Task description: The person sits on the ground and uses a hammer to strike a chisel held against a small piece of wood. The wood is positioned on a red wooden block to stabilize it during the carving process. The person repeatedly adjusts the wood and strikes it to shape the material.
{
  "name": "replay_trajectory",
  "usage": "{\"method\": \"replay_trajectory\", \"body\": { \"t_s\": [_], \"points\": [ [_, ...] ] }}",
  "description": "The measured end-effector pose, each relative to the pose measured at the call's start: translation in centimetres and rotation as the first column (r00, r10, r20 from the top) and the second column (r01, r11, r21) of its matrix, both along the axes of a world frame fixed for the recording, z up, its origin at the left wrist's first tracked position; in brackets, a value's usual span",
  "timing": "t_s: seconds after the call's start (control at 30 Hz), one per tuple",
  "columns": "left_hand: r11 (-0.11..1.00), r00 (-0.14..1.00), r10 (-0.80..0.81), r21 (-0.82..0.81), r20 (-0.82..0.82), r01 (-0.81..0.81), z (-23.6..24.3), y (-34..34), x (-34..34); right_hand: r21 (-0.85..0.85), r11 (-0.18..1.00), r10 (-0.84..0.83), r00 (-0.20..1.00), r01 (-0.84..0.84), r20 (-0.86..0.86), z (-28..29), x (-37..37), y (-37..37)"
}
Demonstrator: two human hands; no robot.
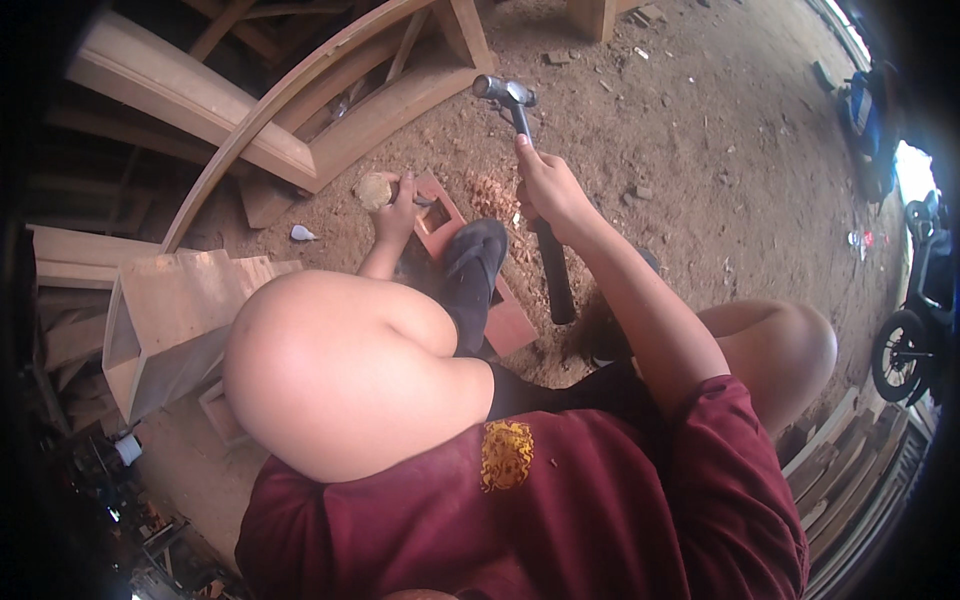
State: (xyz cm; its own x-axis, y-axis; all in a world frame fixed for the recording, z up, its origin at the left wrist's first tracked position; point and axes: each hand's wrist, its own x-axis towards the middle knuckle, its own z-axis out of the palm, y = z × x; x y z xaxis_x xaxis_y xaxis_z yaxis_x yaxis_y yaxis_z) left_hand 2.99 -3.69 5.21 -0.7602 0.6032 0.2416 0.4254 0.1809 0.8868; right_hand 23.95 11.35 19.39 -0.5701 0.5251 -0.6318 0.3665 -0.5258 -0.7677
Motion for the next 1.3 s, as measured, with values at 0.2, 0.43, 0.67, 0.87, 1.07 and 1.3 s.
{"method": "replay_trajectory", "body": {
  "t_s": [0.2, 0.43, 0.67, 0.87, 1.07, 1.3],
  "points": [
    [0.999, 1.0, -0.01, 0.051, -0.014, 0.01, -0.5, 0.9, 0.8, 0.009, 0.999, 0.048, 0.997, -0.048, -0.055, -0.2, -0.3, -0.1],
    [0.997, 0.998, -0.053, 0.052, -0.035, 0.055, -2.3, 0.7, 0.2, 0.087, 0.987, 0.135, 0.991, -0.134, -0.007, 1.4, -0.6, -1.9],
    [0.995, 0.998, -0.067, 0.078, 0.008, 0.066, -1.6, 3.0, 1.0, 0.367, 0.923, 0.23, 0.932, -0.117, -0.282, 13.6, -2.0, -0.4],
    [0.996, 0.999, -0.04, 0.085, -0.013, 0.041, 0.2, 2.0, 0.8, 0.528, 0.805, 0.239, 0.668, 0.27, -0.705, 24.7, -2.2, 0.0],
    [0.982, 0.977, -0.156, 0.131, 0.145, 0.137, 0.7, 3.5, 1.0, 0.579, 0.43, 0.503, 0.717, -0.692, 0.483, 1.4, -3.8, -2.4],
    [0.996, 0.993, -0.09, 0.025, 0.079, 0.088, -0.2, 3.5, 1.2, 0.617, 0.759, 0.377, 0.914, -0.21, -0.153, 14.2, -4.9, -2.0]
  ]
}}
